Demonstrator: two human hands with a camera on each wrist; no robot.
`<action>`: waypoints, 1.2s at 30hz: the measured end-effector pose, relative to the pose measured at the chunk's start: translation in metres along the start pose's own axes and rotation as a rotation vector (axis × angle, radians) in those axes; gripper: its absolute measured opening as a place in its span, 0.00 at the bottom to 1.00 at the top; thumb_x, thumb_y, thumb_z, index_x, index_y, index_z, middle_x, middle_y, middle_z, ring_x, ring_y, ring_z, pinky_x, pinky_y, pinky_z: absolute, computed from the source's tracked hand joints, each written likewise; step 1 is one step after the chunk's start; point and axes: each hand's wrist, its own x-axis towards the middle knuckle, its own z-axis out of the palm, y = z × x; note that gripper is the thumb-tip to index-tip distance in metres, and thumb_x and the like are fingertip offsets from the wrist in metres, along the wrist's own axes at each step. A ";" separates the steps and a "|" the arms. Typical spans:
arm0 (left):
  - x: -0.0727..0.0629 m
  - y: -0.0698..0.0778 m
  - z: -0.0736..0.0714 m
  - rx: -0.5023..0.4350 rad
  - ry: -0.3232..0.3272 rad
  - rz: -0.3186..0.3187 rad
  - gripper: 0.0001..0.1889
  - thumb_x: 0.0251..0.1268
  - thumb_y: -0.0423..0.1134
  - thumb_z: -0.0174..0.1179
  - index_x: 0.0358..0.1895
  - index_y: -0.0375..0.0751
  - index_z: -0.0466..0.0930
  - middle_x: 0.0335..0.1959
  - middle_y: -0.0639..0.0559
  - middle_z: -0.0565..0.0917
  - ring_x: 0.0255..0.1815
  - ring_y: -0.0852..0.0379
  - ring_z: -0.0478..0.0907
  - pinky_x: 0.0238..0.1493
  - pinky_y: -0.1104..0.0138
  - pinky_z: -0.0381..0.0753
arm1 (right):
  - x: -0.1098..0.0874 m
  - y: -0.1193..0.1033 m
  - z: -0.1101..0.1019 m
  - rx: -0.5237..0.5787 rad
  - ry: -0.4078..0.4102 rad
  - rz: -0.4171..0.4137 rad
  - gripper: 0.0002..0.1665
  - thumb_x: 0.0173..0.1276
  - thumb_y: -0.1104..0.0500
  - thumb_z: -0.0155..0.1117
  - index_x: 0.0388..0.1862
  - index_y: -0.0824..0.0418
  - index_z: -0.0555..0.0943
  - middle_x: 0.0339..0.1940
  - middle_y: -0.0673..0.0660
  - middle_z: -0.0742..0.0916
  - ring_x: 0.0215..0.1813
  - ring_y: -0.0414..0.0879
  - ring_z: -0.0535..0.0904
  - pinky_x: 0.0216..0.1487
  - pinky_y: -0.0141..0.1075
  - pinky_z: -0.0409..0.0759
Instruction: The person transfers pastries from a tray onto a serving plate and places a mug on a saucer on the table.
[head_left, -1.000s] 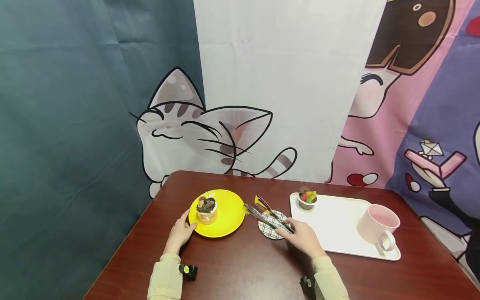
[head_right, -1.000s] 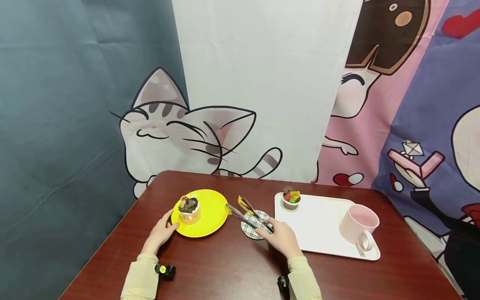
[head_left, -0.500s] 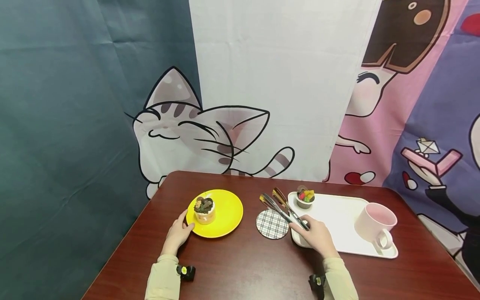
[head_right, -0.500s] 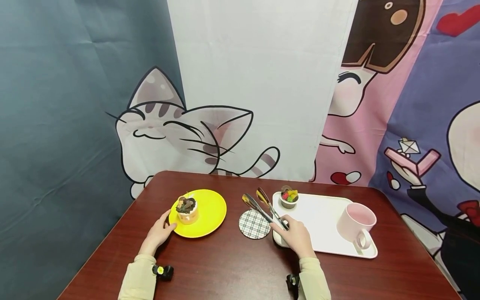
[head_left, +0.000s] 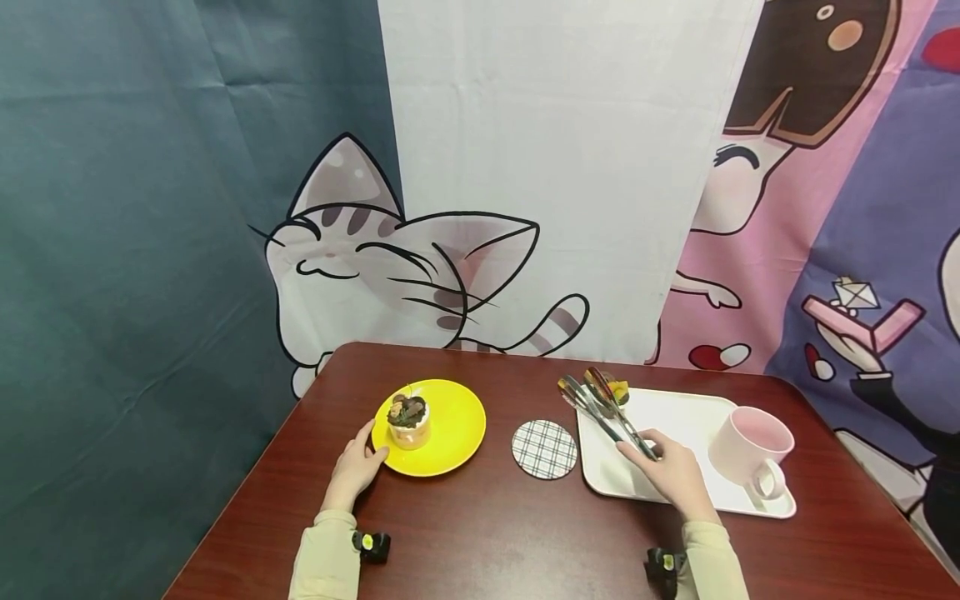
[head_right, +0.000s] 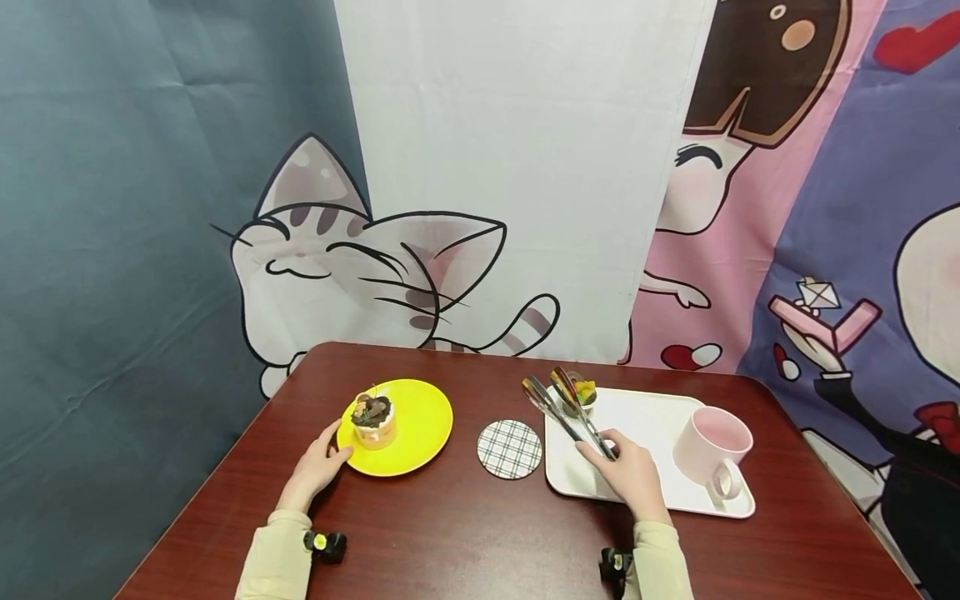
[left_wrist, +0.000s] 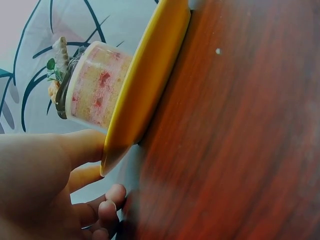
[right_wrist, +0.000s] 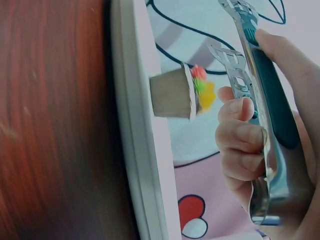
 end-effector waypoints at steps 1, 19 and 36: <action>0.000 0.000 0.000 0.000 0.000 -0.002 0.34 0.69 0.42 0.53 0.75 0.39 0.54 0.34 0.43 0.68 0.33 0.52 0.67 0.36 0.63 0.62 | 0.000 0.002 -0.002 0.007 -0.003 0.011 0.26 0.60 0.38 0.67 0.46 0.56 0.84 0.34 0.60 0.87 0.33 0.47 0.79 0.35 0.39 0.73; -0.001 0.000 -0.001 0.006 0.010 0.021 0.34 0.68 0.42 0.53 0.75 0.40 0.54 0.33 0.44 0.68 0.31 0.53 0.67 0.35 0.63 0.62 | -0.006 0.037 -0.034 0.037 -0.051 0.192 0.34 0.74 0.37 0.45 0.60 0.62 0.77 0.26 0.59 0.84 0.22 0.44 0.75 0.29 0.36 0.69; 0.001 -0.001 -0.001 0.004 -0.001 0.021 0.34 0.69 0.43 0.52 0.75 0.40 0.54 0.33 0.44 0.68 0.30 0.52 0.66 0.34 0.64 0.61 | -0.009 0.055 -0.040 -0.081 -0.037 0.090 0.27 0.70 0.42 0.55 0.50 0.63 0.84 0.40 0.67 0.87 0.34 0.46 0.79 0.34 0.38 0.71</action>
